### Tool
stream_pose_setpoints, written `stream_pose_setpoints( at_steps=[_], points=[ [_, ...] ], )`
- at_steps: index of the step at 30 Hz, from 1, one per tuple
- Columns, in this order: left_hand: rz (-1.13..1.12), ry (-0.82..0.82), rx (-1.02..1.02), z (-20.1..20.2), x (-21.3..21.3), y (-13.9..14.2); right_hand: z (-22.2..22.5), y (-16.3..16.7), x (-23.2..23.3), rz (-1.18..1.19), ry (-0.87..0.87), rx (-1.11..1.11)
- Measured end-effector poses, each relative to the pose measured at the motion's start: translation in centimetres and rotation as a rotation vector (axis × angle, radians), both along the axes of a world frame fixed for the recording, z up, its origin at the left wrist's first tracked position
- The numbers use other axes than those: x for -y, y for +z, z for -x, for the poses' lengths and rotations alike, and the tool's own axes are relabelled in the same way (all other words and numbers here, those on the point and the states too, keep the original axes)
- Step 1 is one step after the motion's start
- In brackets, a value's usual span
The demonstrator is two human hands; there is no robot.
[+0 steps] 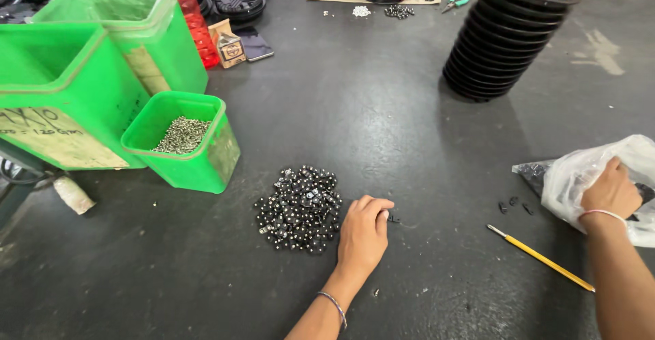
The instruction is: The person sits at a workbench assembling small black plastic components, picking individual pieces from a pile and pressing metal pins into them by hand, placing completed pieces in a small pile. Another worker across the table assembles black plastic discs.
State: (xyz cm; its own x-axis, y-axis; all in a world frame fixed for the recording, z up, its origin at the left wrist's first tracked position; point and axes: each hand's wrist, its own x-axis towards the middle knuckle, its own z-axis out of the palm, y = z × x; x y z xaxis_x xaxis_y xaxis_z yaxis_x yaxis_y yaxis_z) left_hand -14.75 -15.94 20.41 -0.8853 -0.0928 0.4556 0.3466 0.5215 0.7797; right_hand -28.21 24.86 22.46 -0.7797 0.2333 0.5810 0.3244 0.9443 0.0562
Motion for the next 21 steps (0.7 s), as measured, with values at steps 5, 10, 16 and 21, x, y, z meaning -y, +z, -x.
stream_pose_setpoints(
  at_steps=[5, 10, 16, 21],
  points=[
    [0.000, 0.005, 0.018, -0.2, 0.5, 0.3, -0.5, 1.5, -1.3, 0.024, -0.008, 0.063],
    [-0.002, 0.001, 0.000, -0.5, 0.8, 0.4, -1.1, 3.0, -2.3, 0.364, 0.116, -0.198],
    [0.025, -0.039, -0.060, -1.1, 0.6, 0.4, -2.1, 4.1, 0.6, 0.484, 0.291, -0.264],
    [0.001, -0.248, 0.018, -1.5, 0.2, 0.1, -5.5, 1.5, 11.6, 0.909, 0.596, 0.006]
  ],
)
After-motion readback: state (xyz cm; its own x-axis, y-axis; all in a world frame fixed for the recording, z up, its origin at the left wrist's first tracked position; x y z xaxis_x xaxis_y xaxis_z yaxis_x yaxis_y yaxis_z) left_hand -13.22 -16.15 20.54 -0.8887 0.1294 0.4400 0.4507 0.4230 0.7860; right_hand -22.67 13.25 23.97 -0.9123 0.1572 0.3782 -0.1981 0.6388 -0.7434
